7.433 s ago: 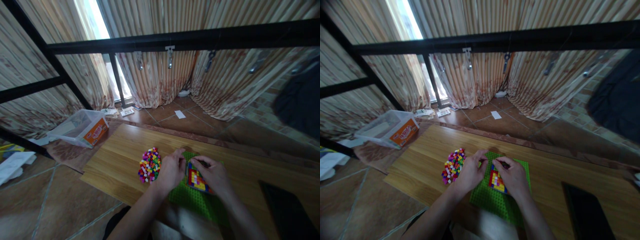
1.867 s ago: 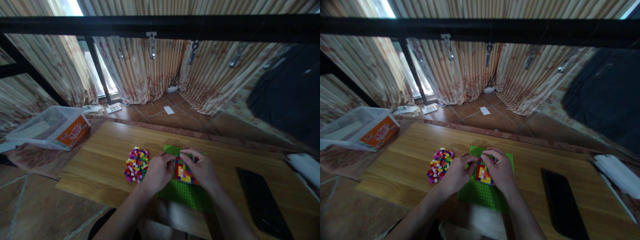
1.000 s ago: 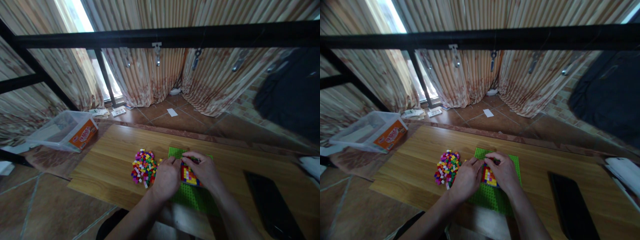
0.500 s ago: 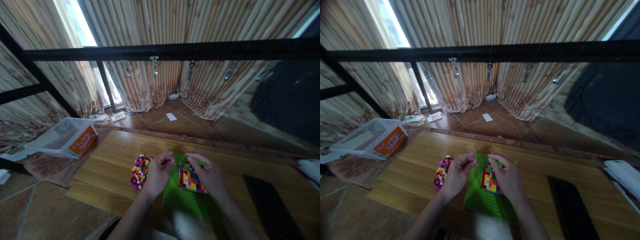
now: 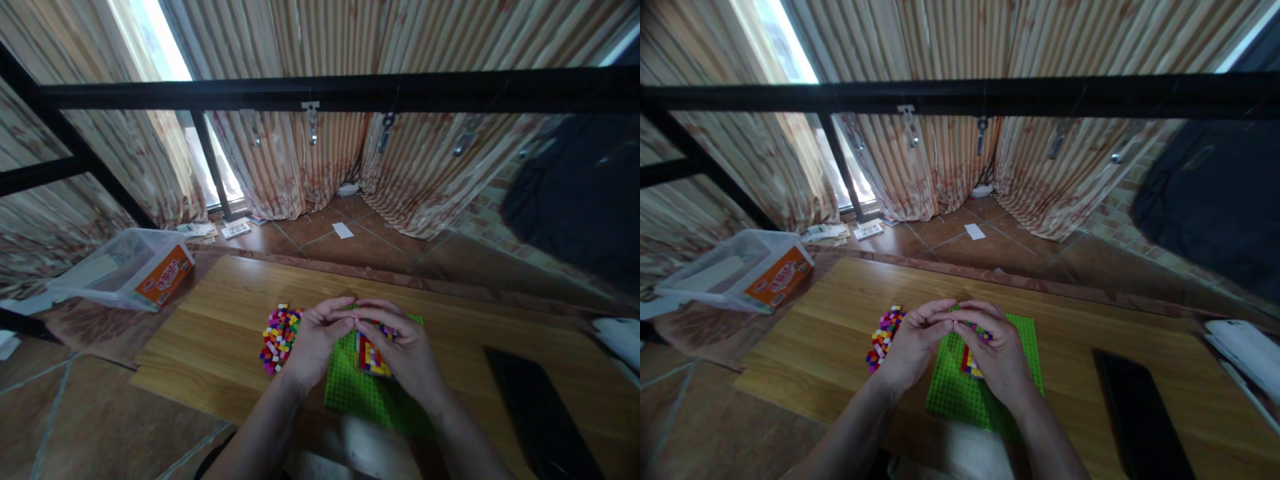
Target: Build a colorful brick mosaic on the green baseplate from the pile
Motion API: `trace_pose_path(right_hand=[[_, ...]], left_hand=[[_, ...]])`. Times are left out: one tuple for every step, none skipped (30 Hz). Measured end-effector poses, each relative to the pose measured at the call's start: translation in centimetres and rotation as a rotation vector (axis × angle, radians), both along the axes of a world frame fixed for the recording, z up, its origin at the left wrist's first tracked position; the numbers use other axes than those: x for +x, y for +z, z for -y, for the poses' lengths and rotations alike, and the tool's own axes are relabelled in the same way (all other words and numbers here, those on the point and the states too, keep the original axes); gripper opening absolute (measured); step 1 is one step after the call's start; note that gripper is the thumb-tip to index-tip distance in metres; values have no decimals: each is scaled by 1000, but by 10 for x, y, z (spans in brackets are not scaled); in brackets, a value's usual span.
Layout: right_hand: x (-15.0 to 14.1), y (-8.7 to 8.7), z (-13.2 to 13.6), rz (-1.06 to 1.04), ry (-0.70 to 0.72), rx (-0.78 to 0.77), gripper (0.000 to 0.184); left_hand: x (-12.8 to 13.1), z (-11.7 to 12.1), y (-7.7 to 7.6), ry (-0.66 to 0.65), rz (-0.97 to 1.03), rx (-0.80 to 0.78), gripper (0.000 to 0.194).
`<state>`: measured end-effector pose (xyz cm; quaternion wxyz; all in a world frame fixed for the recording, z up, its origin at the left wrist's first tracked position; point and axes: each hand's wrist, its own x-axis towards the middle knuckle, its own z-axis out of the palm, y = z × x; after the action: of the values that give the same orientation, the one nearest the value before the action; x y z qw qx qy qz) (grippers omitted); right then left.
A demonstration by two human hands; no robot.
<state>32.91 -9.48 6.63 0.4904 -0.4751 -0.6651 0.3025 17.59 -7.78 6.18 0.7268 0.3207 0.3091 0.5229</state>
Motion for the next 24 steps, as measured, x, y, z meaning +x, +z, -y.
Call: trace_pose_path(right_hand=[[0, 0, 0, 0, 0, -3, 17], [1, 0, 0, 4, -4, -2, 17], [1, 0, 0, 12, -9, 2, 17], [2, 0, 1, 24, -13, 7, 17], [3, 0, 1, 38, -15, 12, 17], [4, -1, 1, 50, -15, 17, 16], [5, -1, 1, 60, -13, 21, 15], [6, -1, 1, 69, -13, 23, 15], [7, -2, 1, 80, -13, 22, 14], [8, -2, 1, 90, -14, 19, 14], [9, -1, 1, 101, -14, 14, 14], [10, 0, 1, 113, -14, 9, 14], [11, 1, 1, 126, -13, 5, 14], [12, 2, 2, 139, -12, 4, 15], [13, 4, 2, 151, -13, 6, 15], [15, 5, 2, 162, -17, 9, 15], [17, 6, 2, 171, -26, 12, 15], [19, 7, 1, 174, -39, 13, 15], [23, 6, 1, 175, -53, 13, 15], [27, 6, 0, 177, -68, 11, 15], [31, 4, -1, 182, -81, 9, 16], [35, 3, -2, 193, -92, 4, 16], [39, 1, -3, 211, -97, -4, 16], [41, -1, -3, 236, -95, -18, 16]], left_hand=[[0, 0, 0, 3, 19, -15, 37], [1, 0, 1, 6, 35, -27, 38], [1, 0, 1, 11, 48, -36, 40], [2, 0, 2, 18, 54, -42, 41], [2, 0, 3, 26, 51, -43, 42], [2, 0, 3, 34, 43, -40, 42], [2, 0, 4, 38, 32, -34, 41], [2, 0, 4, 40, 20, -29, 40], [2, 0, 3, 40, 11, -24, 39], [2, 0, 3, 37, 3, -19, 38], [2, 0, 2, 31, -5, -15, 37], [2, 0, 1, 24, -14, -10, 37], [2, 0, 1, 15, -22, -5, 36], [1, 0, 0, 7, -28, 1, 36], [1, 0, 0, -2, -32, 7, 35], [0, 0, 1, -11, -33, 10, 34], [-1, 0, 1, -17, -35, 9, 34], [-2, 0, 2, -21, -42, 5, 34], [-3, -1, 2, -18, -58, -1, 33], [-5, -1, 2, -6, -83, -6, 32], [-6, -2, 2, 13, -121, -8, 30], [-7, -3, 1, 38, -171, -7, 28], [-8, -3, -1, 60, -232, -1, 24], [-8, -4, -3, 73, -300, 9, 21]])
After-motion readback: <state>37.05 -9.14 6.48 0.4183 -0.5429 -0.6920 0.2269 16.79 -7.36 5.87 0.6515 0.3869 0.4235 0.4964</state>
